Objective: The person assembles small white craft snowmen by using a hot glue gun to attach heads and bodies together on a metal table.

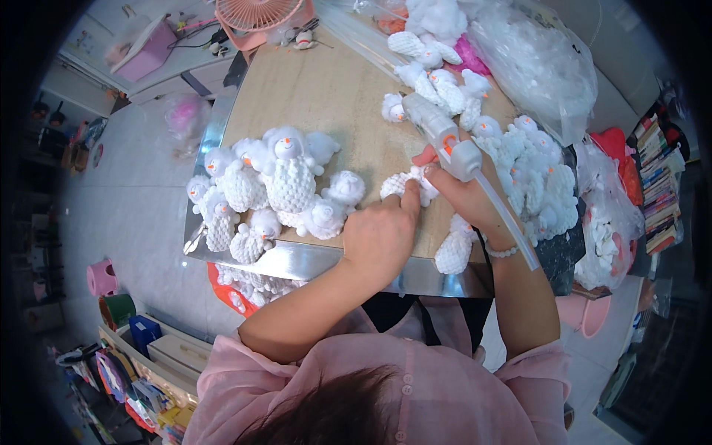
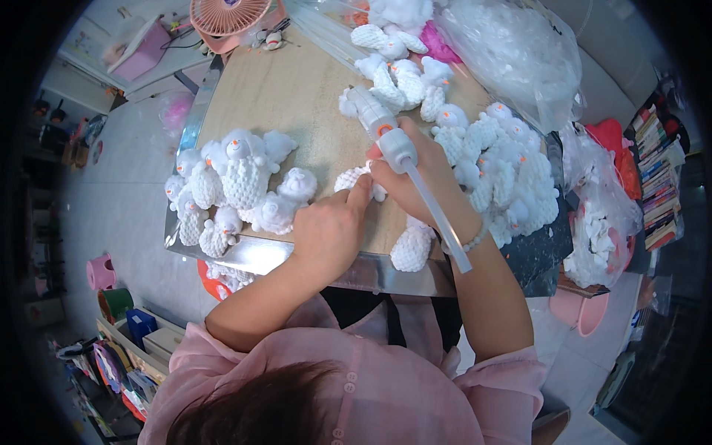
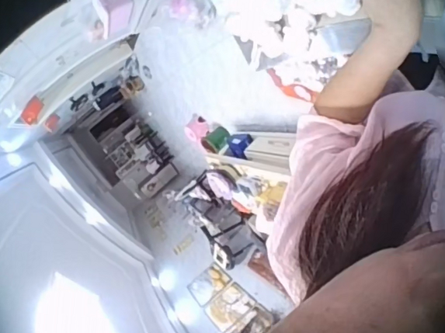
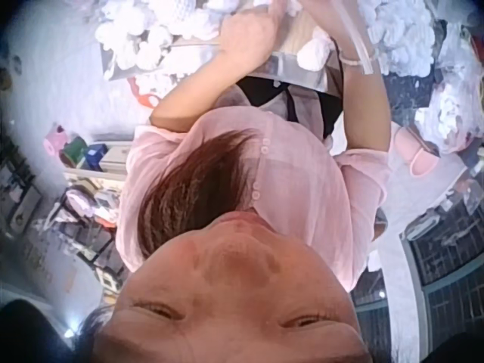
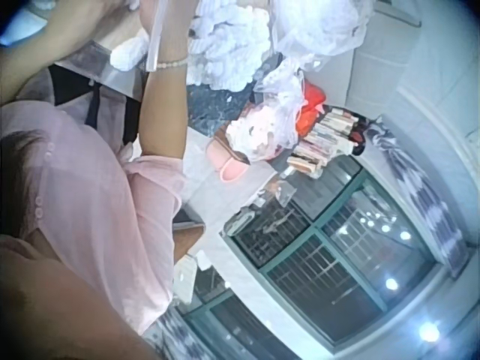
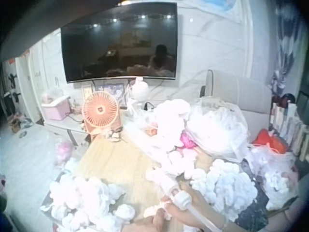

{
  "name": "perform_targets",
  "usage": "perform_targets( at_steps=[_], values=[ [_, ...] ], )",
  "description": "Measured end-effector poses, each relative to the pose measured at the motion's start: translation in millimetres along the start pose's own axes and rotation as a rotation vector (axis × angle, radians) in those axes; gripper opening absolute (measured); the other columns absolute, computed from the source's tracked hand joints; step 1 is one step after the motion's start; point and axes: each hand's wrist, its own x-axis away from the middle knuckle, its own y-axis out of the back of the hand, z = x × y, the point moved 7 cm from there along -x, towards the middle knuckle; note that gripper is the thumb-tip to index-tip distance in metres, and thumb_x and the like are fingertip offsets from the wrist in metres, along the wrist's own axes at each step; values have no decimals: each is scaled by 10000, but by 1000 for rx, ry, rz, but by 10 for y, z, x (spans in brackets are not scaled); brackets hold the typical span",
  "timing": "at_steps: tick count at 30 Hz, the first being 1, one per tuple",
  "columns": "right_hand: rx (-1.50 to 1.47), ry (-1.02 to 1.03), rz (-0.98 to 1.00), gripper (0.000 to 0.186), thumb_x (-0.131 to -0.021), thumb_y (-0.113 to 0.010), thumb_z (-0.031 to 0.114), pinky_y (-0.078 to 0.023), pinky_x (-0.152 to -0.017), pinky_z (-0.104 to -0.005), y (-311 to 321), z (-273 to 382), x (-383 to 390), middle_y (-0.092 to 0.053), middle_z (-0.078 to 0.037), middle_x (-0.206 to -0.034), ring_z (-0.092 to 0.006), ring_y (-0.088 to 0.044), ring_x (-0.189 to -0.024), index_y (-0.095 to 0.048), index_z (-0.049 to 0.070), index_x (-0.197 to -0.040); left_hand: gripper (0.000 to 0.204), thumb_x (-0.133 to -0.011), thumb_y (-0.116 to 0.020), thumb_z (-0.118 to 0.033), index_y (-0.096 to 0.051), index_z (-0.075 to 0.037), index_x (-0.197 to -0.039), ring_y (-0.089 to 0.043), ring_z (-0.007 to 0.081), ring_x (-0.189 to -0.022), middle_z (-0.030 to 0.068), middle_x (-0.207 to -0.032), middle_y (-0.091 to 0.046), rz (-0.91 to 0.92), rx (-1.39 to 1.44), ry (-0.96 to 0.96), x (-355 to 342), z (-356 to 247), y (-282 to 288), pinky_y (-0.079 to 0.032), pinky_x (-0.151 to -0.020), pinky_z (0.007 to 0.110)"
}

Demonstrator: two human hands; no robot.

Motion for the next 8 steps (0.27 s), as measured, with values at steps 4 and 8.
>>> perform_targets(
  at_steps=[4, 8],
  values=[
    [32, 33, 14, 178, -729, -615, 100, -481, -663, -381, -22, -47, -16, -614, -143, -815, -321, -619, -749, -556, 20, -877, 399, -760, -519, -91, -567, -66, -1155, -599, 214, -551, 41, -661, -587, 28, -14, 3, -11, -12, 10, -449, -429, 341],
    [40, 30, 11, 178, -730, -612, 98, -479, -666, -387, -40, -97, -18, -613, -148, -831, -324, -619, -762, -561, 20, -882, 430, -755, -521, -95, -554, -87, -1183, -602, 216, -555, 42, -668, -589, 61, -16, 8, -27, -1, -13, -453, -431, 340]
  ],
)
